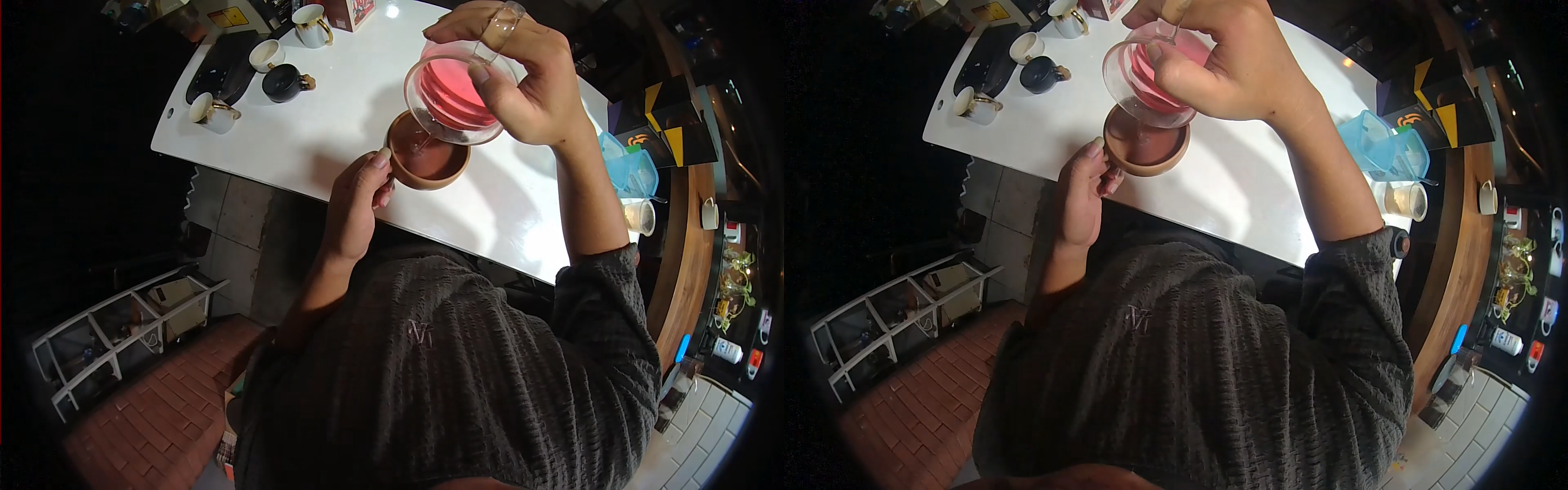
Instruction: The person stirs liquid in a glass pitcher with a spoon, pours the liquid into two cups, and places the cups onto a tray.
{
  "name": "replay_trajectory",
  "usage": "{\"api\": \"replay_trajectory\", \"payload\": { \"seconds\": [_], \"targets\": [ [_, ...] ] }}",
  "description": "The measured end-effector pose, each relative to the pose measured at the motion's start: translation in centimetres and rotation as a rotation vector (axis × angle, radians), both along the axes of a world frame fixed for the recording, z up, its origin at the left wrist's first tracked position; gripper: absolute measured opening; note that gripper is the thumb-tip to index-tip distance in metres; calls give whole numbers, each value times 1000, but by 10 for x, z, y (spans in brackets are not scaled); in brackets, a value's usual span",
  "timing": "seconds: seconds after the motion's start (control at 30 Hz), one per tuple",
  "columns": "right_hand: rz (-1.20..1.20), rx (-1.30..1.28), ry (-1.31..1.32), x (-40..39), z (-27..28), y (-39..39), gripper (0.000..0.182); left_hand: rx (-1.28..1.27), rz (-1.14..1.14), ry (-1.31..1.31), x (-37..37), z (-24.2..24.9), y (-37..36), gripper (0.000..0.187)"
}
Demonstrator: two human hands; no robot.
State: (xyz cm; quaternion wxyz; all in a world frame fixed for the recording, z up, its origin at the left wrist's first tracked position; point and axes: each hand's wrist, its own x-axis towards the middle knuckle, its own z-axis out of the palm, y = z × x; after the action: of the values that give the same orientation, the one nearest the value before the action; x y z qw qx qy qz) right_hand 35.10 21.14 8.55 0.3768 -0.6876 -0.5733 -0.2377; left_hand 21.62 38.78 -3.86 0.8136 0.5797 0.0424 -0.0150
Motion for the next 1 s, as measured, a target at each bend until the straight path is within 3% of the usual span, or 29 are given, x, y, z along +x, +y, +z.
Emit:
{"api": "replay_trajectory", "payload": {
  "seconds": [0.27, 0.43, 0.87, 0.93, 1.0],
  "targets": [
    [80, 118, 8, 8, -12, 4, 21, -1, 3, 12, -1, 1, 3, 33],
    [-15, -24, -5, -3, 1, 3, 22, -6, 6, 16, -2, 1, 4, 34],
    [76, 108, -27, 5, -12, 7, 23, -30, -15, 11, -4, -10, 9, 28],
    [-8, -19, -6, -6, 1, 6, 21, -35, -46, 15, -4, -12, 11, 28],
    [47, 41, -17, 5, -11, 8, 21, -43, -42, 10, -4, -13, 11, 28]
  ]
}}
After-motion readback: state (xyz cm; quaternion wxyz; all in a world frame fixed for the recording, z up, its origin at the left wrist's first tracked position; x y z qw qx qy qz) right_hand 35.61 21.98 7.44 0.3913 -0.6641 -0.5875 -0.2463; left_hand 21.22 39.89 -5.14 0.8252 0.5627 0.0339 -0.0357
